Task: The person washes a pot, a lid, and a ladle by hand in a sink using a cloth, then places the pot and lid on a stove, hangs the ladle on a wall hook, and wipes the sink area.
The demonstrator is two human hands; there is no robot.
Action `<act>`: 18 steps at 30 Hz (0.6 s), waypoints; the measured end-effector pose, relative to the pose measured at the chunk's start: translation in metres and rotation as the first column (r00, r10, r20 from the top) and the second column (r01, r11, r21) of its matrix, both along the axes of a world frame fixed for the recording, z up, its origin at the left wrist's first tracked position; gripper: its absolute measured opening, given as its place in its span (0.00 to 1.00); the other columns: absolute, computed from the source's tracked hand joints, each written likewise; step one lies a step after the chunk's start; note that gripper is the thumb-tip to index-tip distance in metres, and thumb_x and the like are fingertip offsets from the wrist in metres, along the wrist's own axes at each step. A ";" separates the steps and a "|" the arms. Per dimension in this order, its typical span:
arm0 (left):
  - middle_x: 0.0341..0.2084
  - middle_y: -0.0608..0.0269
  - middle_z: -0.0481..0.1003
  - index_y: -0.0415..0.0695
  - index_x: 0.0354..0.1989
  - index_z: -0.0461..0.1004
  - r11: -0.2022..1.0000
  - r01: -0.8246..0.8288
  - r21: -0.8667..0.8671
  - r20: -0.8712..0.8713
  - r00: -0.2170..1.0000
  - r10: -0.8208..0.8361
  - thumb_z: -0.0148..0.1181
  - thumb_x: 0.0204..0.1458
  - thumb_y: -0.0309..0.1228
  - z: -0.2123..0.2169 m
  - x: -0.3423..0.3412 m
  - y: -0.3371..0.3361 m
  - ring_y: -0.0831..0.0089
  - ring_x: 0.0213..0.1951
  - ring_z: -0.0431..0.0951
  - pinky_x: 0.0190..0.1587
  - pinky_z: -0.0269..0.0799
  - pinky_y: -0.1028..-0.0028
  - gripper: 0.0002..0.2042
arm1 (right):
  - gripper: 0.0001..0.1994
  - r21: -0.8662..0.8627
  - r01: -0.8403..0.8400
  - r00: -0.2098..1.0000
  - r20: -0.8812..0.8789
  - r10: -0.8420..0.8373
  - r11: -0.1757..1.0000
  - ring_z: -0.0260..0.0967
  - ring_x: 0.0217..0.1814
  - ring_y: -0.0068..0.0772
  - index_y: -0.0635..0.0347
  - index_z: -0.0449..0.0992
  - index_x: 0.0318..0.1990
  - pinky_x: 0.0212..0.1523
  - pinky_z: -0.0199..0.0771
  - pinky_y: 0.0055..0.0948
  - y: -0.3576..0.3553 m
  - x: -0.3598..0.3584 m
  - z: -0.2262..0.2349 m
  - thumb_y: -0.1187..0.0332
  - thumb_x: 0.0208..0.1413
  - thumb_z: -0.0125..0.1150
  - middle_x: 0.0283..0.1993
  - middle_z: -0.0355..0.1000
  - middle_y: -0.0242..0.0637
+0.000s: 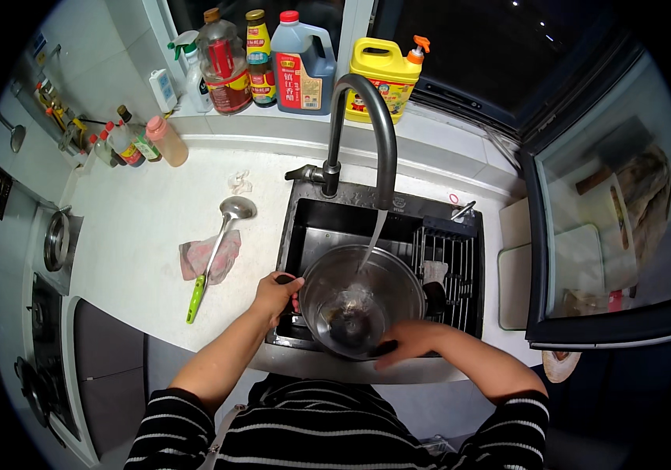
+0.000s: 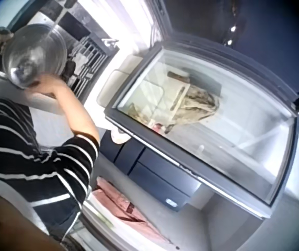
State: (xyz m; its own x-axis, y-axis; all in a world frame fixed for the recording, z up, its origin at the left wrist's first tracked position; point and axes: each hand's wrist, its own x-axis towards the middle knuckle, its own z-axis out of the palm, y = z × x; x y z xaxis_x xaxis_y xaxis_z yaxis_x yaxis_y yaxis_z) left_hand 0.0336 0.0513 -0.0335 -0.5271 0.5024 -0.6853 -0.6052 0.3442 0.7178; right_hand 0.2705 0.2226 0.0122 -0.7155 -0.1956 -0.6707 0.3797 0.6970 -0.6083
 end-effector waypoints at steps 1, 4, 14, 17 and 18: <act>0.15 0.62 0.67 0.38 0.32 0.67 1.000 -0.017 0.013 -0.006 1.000 0.017 0.62 0.48 0.23 -0.002 0.001 0.000 0.73 0.13 0.67 0.15 0.66 0.71 0.09 | 0.17 -0.108 0.070 0.983 0.177 -0.051 0.992 0.69 0.49 0.39 0.55 0.76 0.41 0.48 0.67 0.37 -0.007 -0.013 0.001 0.53 0.56 0.51 0.43 0.73 0.40; 0.15 0.62 0.67 0.37 0.33 0.67 1.000 -0.018 0.018 -0.021 1.000 0.018 0.62 0.48 0.23 -0.001 0.004 0.003 0.73 0.13 0.66 0.15 0.66 0.71 0.09 | 0.19 -0.409 0.385 0.875 0.446 -0.187 0.827 0.63 0.58 0.36 0.55 0.69 0.54 0.56 0.61 0.33 -0.034 -0.052 -0.082 0.58 0.59 0.46 0.55 0.67 0.43; 0.16 0.62 0.68 0.39 0.34 0.67 0.997 -0.060 0.056 -0.063 0.996 0.063 0.61 0.49 0.24 -0.004 0.005 -0.017 0.74 0.14 0.68 0.16 0.67 0.72 0.09 | 0.12 0.432 -0.399 0.914 0.262 0.311 0.809 0.73 0.48 0.42 0.57 0.79 0.40 0.43 0.74 0.41 -0.010 -0.102 -0.119 0.66 0.48 0.57 0.43 0.75 0.43; 0.16 0.62 0.68 0.39 0.35 0.66 0.994 -0.101 0.047 -0.045 0.994 0.103 0.61 0.49 0.24 -0.003 0.008 -0.009 0.73 0.14 0.68 0.16 0.67 0.72 0.09 | 0.12 0.308 -0.575 0.813 0.113 0.571 0.758 0.74 0.45 0.43 0.56 0.79 0.40 0.43 0.73 0.41 -0.009 -0.056 -0.166 0.66 0.49 0.55 0.42 0.75 0.46; 0.17 0.62 0.68 0.39 0.35 0.66 0.994 -0.102 0.040 -0.050 0.993 0.104 0.61 0.49 0.23 -0.005 0.007 -0.009 0.73 0.14 0.68 0.16 0.67 0.72 0.09 | 0.12 0.179 -0.451 0.892 0.047 0.450 0.875 0.74 0.44 0.44 0.57 0.79 0.40 0.42 0.73 0.40 -0.022 -0.065 -0.147 0.68 0.49 0.55 0.41 0.75 0.47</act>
